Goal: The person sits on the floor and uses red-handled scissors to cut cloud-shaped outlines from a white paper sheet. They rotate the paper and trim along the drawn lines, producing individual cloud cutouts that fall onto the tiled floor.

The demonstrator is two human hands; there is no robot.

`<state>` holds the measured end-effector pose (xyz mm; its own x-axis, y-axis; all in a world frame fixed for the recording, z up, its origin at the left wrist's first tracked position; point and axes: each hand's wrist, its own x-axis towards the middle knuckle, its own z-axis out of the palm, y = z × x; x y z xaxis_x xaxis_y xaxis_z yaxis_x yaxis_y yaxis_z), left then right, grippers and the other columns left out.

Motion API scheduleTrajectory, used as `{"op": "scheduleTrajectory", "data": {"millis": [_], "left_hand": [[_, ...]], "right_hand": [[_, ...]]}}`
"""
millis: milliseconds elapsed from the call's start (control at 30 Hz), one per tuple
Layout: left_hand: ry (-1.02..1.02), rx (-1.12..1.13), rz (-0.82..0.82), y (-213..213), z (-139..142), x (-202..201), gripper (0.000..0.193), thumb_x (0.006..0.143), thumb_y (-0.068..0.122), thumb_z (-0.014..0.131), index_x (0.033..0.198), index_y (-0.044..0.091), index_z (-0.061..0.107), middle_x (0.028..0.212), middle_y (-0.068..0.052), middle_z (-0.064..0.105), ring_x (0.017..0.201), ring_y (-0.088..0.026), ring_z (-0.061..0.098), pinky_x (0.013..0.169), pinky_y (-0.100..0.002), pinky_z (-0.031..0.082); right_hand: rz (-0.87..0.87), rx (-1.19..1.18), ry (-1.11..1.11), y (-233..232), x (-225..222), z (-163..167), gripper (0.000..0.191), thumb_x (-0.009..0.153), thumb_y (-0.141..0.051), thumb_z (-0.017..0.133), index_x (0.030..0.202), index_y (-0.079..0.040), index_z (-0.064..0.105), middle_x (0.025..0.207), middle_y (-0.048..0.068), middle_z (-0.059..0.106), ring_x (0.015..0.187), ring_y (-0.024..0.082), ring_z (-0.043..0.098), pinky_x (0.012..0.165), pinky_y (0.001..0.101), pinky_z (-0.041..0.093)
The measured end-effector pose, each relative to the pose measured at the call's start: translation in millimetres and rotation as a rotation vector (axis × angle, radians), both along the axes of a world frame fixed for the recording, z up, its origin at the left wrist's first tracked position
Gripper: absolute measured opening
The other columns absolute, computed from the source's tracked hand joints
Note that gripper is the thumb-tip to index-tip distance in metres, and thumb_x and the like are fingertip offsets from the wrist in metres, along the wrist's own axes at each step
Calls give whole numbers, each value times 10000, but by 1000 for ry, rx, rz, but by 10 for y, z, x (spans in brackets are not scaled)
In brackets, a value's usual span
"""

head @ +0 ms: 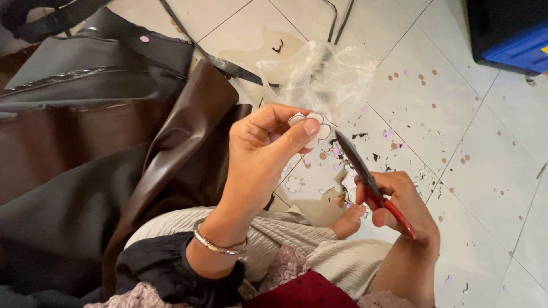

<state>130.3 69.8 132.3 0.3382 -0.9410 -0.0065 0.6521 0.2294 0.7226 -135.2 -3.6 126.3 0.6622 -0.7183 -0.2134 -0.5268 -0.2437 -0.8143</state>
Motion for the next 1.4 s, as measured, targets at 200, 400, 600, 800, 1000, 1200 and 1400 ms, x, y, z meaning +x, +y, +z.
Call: {"op": "scheduleTrajectory", "data": {"millis": [200,400,600,800,1000,1200,1400], "left_hand": [[-20,-19,-10,40,14,-42,185,936,64,790,1076,-49,751,902,-41,727,785,-63,632,711,-209,525],[21,-30,-22,30,28,-48,206,930,66,785,1092,-51,737,920,-52,744,784,-75,647,704,-222,542],[22,-40,-40,44,31,-51,214,930,64,781,1100,-56,726,929,-80,758,784,-89,667,701,-234,553],[37,-64,-39,49,31,-85,211,938,59,786,1104,-60,731,929,-94,756,778,-88,653,693,-232,541],[36,-33,-34,56,48,-115,219,931,59,786,1114,-51,739,936,-94,765,768,-79,650,684,-222,536],[34,-42,-24,64,51,-144,219,930,72,794,1109,-45,744,945,-81,768,773,-72,653,686,-223,550],[24,-33,-71,98,70,-125,216,937,83,787,1107,-44,744,935,-80,769,774,-72,659,688,-220,552]], "right_hand": [[17,-40,30,13,-19,-8,992,497,-1014,455,730,-70,650,490,-48,415,449,57,395,447,257,312],[11,-12,8,16,-8,-1,994,501,-1020,458,729,-69,635,520,-53,425,470,55,397,456,252,312],[12,24,14,5,-7,-9,990,466,-1011,493,733,-71,648,508,-56,420,464,59,398,450,255,311],[-24,53,-29,24,7,-26,1006,464,-1003,523,784,-60,668,530,-71,454,486,40,426,459,235,337],[-12,112,-67,17,8,-37,1008,461,-995,555,806,-57,682,532,-69,476,469,37,431,454,233,329],[-3,117,-69,2,-29,-37,1014,464,-998,553,817,-57,687,538,-60,487,471,40,447,453,231,339],[23,69,-50,-1,-33,-28,1052,454,-1013,545,857,-54,699,542,-57,507,480,51,470,477,235,374]]}}
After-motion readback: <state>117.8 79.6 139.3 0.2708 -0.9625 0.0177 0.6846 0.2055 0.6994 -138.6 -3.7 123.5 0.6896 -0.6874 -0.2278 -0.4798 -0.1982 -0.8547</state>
